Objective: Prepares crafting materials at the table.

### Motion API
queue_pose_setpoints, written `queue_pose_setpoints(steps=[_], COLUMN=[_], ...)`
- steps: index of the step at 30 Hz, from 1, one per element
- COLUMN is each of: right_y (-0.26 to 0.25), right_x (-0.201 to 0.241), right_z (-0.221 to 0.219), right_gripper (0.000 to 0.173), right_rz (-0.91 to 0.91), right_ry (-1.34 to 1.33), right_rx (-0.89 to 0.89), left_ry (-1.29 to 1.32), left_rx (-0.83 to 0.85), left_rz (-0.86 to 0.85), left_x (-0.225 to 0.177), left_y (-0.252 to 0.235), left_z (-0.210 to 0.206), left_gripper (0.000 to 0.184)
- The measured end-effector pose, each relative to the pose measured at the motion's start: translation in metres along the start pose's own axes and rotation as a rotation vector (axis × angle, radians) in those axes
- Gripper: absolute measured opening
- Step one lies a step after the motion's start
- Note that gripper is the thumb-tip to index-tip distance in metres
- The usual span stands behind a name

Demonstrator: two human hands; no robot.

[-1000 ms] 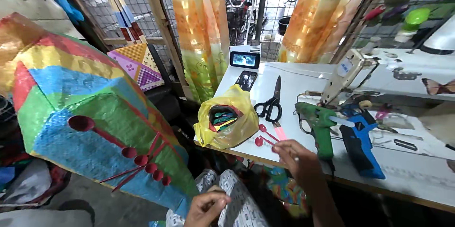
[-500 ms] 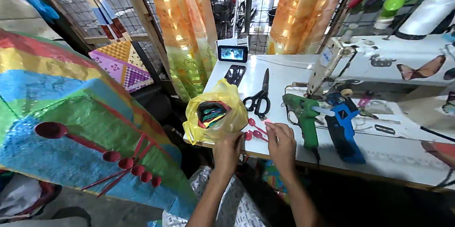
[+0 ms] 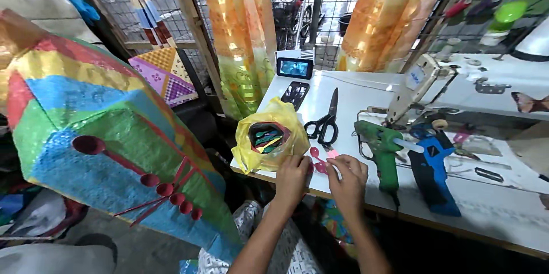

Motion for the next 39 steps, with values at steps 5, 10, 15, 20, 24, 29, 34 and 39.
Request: queue_pose_setpoints(steps=[5, 10, 15, 20, 24, 29, 34, 39], right_y=[-0.003, -0.005, -0.007, -0.002, -0.003, -0.009, -0.011, 0.015], right_x=[0.003, 0.005, 0.009, 0.001, 0.004, 0.008, 0.013, 0.049], right_z=[-0.003, -0.002, 0.0, 0.004, 0.004, 0.0, 0.005, 0.025], right_gripper=[0.014, 0.01, 0.016, 0.016, 0.018, 0.016, 0.02, 0.021], right_rz=[-0.053, -0.089, -0.089, -0.051, -0.091, -0.122, -0.127, -0.005], right_ry=[0.13, 0.157, 0.157, 0.083, 0.155, 0.236, 0.158, -0.052], right_rx=[0.13, 0.136, 0.092, -0.043, 0.143, 0.188, 0.105, 0.093], left_ry=[0.032, 0.131, 0.411, 0.709, 0.67, 0.68, 0.797, 1.133], left_rx=[0.095, 0.001, -0.056, 0.025, 0.04, 0.045, 0.085, -0.04], left_rz=[0.044, 0.083, 0.272, 0.481, 0.458, 0.452, 0.532, 0.716], left_x=[-0.003, -0.007, -0.011, -0.02, -0.031, -0.03, -0.028, -0.04], left_y=[-0.01, -0.002, 0.017, 0.028, 0.03, 0.041, 0.045, 0.039], left_z=[0.003, 0.014, 0.03, 0.023, 0.02, 0.022, 0.021, 0.026], left_gripper=[0.024, 0.017, 0.017, 0.016, 0.016, 0.015, 0.019, 0.031])
Point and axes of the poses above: each hand's wrist, its own y-axis away from the middle knuckle, its own z-axis out of the back of the hand, x = y × z, the point moved 3 cm from there along -y, towards the middle knuckle
